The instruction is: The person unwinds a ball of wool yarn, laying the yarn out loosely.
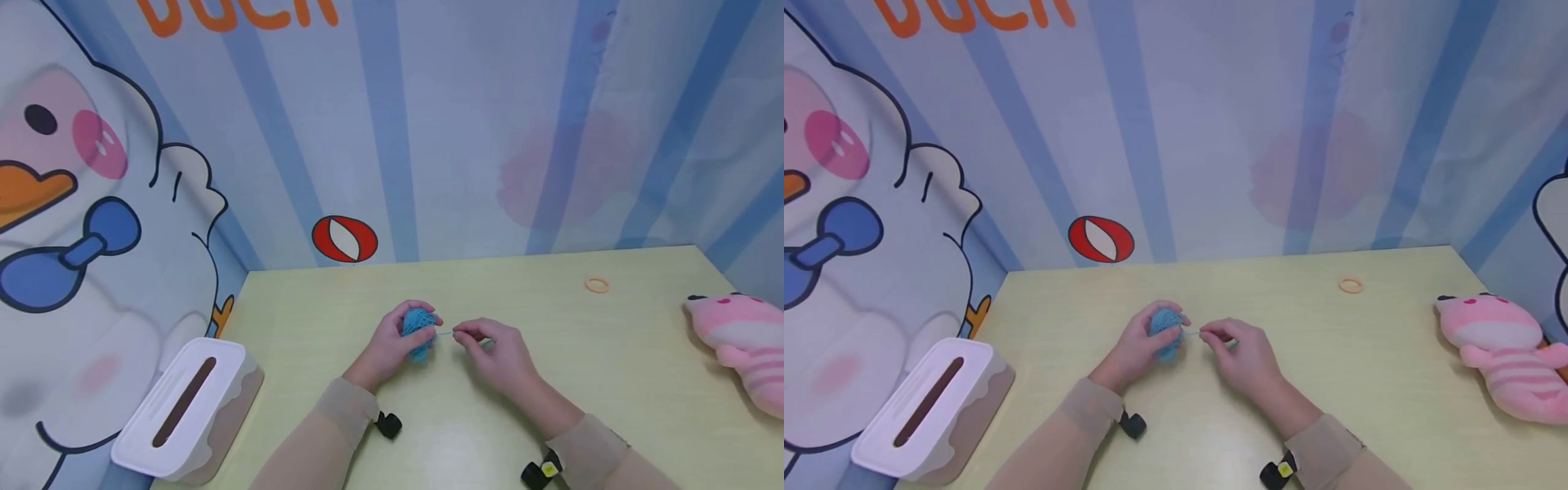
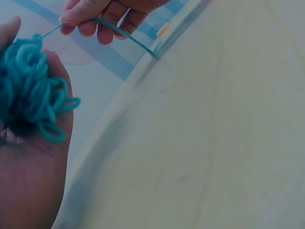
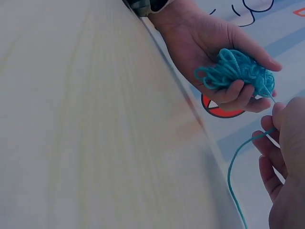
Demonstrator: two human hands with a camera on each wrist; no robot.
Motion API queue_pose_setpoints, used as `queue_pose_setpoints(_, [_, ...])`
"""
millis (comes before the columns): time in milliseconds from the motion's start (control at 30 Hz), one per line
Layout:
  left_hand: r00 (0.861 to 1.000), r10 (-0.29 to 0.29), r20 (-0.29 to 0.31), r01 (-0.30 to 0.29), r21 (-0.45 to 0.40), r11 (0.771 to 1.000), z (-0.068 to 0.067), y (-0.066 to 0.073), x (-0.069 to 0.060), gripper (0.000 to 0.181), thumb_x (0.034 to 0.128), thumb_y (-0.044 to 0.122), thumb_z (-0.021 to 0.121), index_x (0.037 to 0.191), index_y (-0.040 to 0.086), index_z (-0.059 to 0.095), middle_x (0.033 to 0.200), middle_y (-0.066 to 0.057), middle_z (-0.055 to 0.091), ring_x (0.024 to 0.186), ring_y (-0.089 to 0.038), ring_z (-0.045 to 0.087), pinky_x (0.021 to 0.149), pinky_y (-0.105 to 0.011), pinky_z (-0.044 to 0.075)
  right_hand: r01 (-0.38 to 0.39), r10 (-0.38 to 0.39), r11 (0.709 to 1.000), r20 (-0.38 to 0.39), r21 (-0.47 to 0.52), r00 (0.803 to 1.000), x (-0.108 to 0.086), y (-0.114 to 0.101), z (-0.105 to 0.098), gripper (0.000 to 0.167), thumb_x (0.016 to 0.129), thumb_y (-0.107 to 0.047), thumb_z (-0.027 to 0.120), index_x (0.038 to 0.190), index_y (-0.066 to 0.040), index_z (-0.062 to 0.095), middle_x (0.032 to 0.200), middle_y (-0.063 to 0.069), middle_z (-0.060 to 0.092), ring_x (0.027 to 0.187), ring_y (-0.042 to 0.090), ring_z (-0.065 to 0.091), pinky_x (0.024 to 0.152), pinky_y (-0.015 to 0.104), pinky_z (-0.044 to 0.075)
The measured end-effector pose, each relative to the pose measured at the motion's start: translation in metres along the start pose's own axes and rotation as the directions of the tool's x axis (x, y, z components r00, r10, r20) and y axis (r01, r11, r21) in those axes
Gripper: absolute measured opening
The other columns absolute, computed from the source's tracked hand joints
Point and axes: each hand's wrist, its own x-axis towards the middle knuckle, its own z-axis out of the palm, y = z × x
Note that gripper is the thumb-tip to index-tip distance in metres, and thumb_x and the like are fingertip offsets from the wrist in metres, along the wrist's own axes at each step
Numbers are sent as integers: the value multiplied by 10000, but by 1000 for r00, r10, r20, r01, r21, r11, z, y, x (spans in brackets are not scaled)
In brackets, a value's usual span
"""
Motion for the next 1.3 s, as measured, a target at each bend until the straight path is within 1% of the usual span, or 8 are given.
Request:
queue_pose_setpoints(133, [1000, -2, -14, 2, -20, 1000, -3, -1, 0, 497, 1075, 235, 734, 1497, 81, 521, 1372, -121, 716, 1262, -281, 672, 1049, -296, 594, 8, -8, 999, -6, 31, 1000, 0, 5, -5, 75, 999, -68, 801, 1069, -92, 816, 926, -17, 833, 837, 96, 758, 765, 296, 650])
queue_pose_setpoints(367, [999, -42, 18, 44, -186, 982, -7, -1, -6, 481, 1100, 128, 662, 1526, 15, 468, 1156, -68, 645, 963, -226, 741, 952, -323, 653, 31, -30, 997, -6, 66, 1000, -2, 9, -8, 65, 1001, -64, 796, 1061, -88, 798, 912, -11, 820, 831, 42, 728, 726, 273, 640])
queue_pose_setpoints(467, [999, -28, 37, 36, -232, 972, -6, 0, -6, 376, 1104, 92, 621, 1455, 14, 511, 1242, -79, 631, 1080, -257, 703, 959, -292, 637, 23, -22, 999, -25, 44, 999, -3, 12, -11, 67, 994, -53, 800, 1054, -84, 797, 901, -21, 815, 833, 30, 718, 729, 298, 643])
queue_pose_setpoints(633, [1000, -9, 11, 11, -168, 986, -5, 1, -5, 273, 1084, 113, 671, 1337, 76, 574, 1429, -159, 702, 1362, -330, 625, 1064, -253, 569, 25, -23, 999, -65, 27, 998, -4, 20, -19, 74, 980, -28, 805, 1041, -70, 795, 886, -14, 813, 827, 25, 710, 775, 218, 602])
queue_pose_setpoints(767, [997, -57, -60, 54, -62, 997, -6, 1, -4, 350, 1073, 196, 723, 1379, 104, 578, 1288, -111, 723, 1188, -240, 693, 1031, -315, 598, 46, -43, 998, -88, 41, 995, -4, 25, -25, 88, 969, -3, 805, 1036, -59, 794, 882, 0, 814, 823, 18, 705, 801, 140, 553])
queue_pose_setpoints(967, [996, -69, -57, 64, -94, 994, -6, 3, -4, 442, 1089, 211, 710, 1446, 33, 520, 1189, -125, 731, 1027, -237, 764, 1046, -351, 629, 63, -61, 998, -114, 21, 992, -5, 32, -36, 104, 952, 22, 808, 1026, -49, 791, 869, 9, 809, 813, 4, 689, 821, 112, 530])
queue_pose_setpoints(1200, [996, -29, -89, 30, 13, 999, -5, 3, -2, 325, 1068, 239, 743, 1332, 93, 623, 1388, -64, 740, 1158, -249, 682, 1006, -303, 578, 11, -11, 1000, -118, 0, 993, -5, 40, -52, 80, 977, 0, 792, 1031, -60, 792, 878, 16, 810, 822, -28, 671, 825, 102, 511])
queue_pose_setpoints(1300, [992, -45, -116, 51, 48, 998, -5, 1, -1, 381, 1054, 294, 768, 1356, 115, 619, 1316, -80, 757, 1165, -237, 692, 1022, -330, 585, -31, 30, 999, -107, -8, 994, -7, 43, -61, 68, 995, -20, 782, 1040, -70, 790, 884, 24, 811, 831, -50, 666, 824, 109, 515])
